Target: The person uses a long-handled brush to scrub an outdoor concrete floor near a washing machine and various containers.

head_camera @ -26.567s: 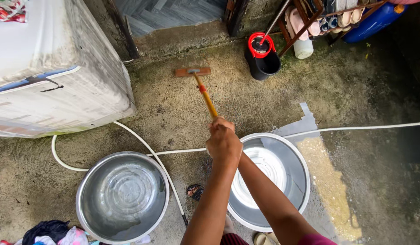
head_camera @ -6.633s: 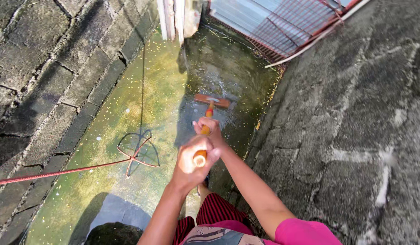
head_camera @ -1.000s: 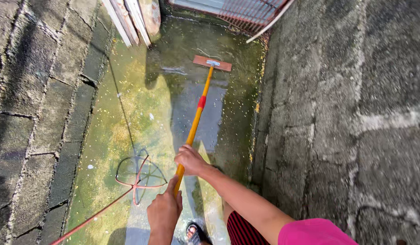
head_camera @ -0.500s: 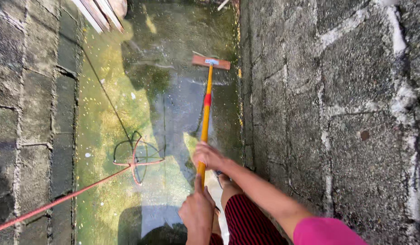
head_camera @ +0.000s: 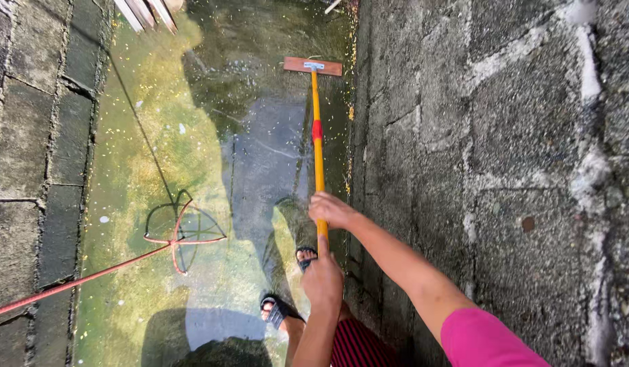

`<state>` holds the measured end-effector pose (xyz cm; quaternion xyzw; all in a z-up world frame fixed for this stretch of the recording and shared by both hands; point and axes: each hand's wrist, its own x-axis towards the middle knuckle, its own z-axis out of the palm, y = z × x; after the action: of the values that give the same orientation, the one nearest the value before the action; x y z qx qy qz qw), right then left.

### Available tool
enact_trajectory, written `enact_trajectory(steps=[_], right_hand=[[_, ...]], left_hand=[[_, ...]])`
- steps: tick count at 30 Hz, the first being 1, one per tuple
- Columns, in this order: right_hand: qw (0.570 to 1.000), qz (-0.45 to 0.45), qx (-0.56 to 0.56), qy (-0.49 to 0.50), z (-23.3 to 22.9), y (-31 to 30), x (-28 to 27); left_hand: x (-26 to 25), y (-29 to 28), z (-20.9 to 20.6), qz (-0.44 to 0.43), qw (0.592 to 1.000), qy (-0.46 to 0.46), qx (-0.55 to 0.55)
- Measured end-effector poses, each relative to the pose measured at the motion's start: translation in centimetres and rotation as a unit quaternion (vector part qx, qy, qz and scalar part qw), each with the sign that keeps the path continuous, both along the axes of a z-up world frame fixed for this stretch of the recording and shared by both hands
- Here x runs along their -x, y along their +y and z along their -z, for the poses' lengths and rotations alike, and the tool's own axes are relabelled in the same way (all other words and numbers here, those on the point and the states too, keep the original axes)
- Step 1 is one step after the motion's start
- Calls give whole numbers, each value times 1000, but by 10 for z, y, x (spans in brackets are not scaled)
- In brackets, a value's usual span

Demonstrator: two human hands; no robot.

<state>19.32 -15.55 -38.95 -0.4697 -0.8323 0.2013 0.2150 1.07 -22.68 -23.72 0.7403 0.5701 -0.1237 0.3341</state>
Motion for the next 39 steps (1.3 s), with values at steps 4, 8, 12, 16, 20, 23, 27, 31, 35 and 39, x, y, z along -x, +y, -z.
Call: enact_trajectory(steps=[4,8,12,16,20,23,27,31,35,39], right_hand=[[998,54,-20,16,-19,58,-66],[985,98,-43,137,-29,56,-70],[972,145,-47,181,-25,-5,-17],[956,192,-33,221,-36,-79,73],[934,216,-84,273,-75,-157,162],[920,256,-79,284,-103,-212,208],[914,274,-120,274,-112,-234,217],[922,248,-136,263,-99,-205,175],[948,177,-107,241,-95,-228,176],[973,114,-70,187,-77,-235,180]], left_hand=[[-79,65,17,26,999,-15,-44],[-99,94,35,31,998,-18,-60],[-62,45,23,48,998,-9,-43],[26,-32,-13,35,999,4,-40],[113,-103,-59,32,999,18,21],[160,-155,-92,21,999,-43,13],[159,-191,-103,-16,994,-98,-36],[126,-188,-87,-28,988,-105,-108],[130,-200,-65,-12,996,-42,-77],[146,-220,-46,-8,997,-28,-66]])
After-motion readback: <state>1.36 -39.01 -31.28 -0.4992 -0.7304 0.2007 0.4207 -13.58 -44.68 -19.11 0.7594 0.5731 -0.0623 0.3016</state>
